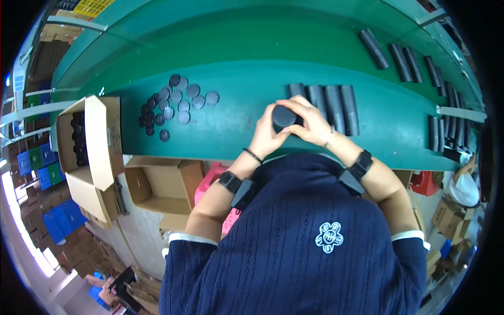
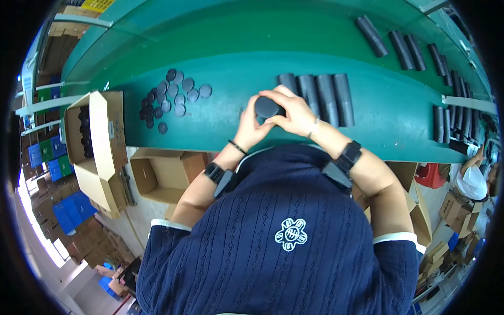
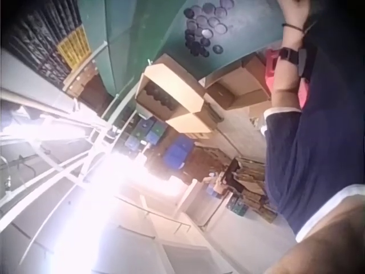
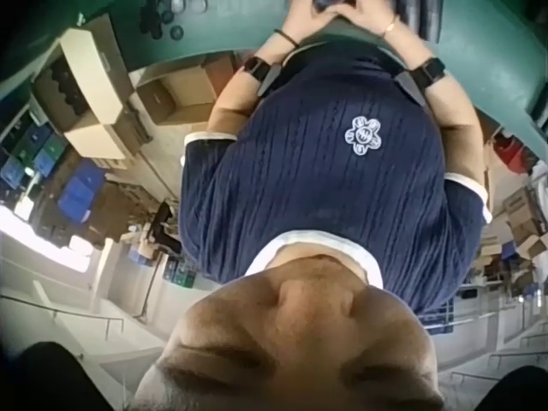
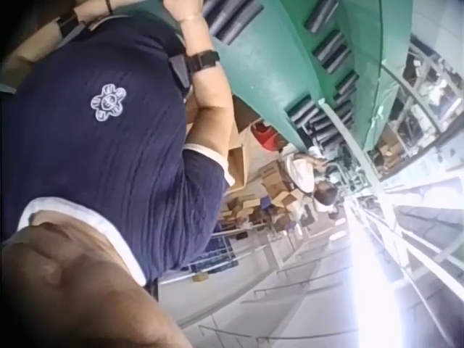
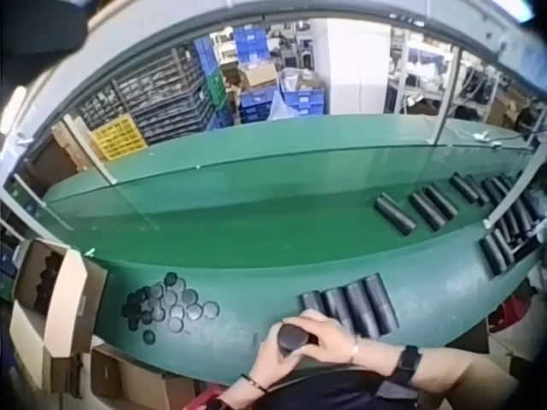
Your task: The person caps black cylinders by hand, places them into a cardboard box, and covers them with newspaper before moving the box aside to begin a new one.
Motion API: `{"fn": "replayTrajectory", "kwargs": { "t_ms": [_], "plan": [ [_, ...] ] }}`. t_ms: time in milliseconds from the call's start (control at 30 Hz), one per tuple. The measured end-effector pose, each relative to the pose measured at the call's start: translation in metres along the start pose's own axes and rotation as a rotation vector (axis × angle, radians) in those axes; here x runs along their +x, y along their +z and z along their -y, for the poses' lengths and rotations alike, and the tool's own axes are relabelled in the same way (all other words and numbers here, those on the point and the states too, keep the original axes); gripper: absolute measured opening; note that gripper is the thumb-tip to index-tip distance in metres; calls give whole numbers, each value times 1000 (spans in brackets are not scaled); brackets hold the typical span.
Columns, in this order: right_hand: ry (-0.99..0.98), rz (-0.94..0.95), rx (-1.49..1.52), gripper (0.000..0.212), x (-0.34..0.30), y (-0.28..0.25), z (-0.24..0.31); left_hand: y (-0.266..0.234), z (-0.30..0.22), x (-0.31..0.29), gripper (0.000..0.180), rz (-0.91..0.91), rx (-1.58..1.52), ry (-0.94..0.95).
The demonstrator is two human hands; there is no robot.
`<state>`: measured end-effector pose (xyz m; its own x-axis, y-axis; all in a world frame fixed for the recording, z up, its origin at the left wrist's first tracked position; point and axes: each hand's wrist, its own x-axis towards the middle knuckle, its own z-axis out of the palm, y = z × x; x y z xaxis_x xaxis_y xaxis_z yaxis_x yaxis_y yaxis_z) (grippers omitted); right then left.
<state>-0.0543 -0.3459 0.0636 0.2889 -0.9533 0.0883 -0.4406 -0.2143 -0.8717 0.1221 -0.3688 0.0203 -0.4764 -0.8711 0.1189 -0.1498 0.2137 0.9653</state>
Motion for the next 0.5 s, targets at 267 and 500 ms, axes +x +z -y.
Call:
{"fn": "replayTrajectory", "kwargs": {
  "t_ms": [267,500],
  "plan": [
    [207,-30,342,98,-1,8,-53,-18,-17,68,54,-137,-728,-194],
    [652,-496,-40,79,23,-103,-137,45,70,78,101,56,234,-413]
  ]
}}
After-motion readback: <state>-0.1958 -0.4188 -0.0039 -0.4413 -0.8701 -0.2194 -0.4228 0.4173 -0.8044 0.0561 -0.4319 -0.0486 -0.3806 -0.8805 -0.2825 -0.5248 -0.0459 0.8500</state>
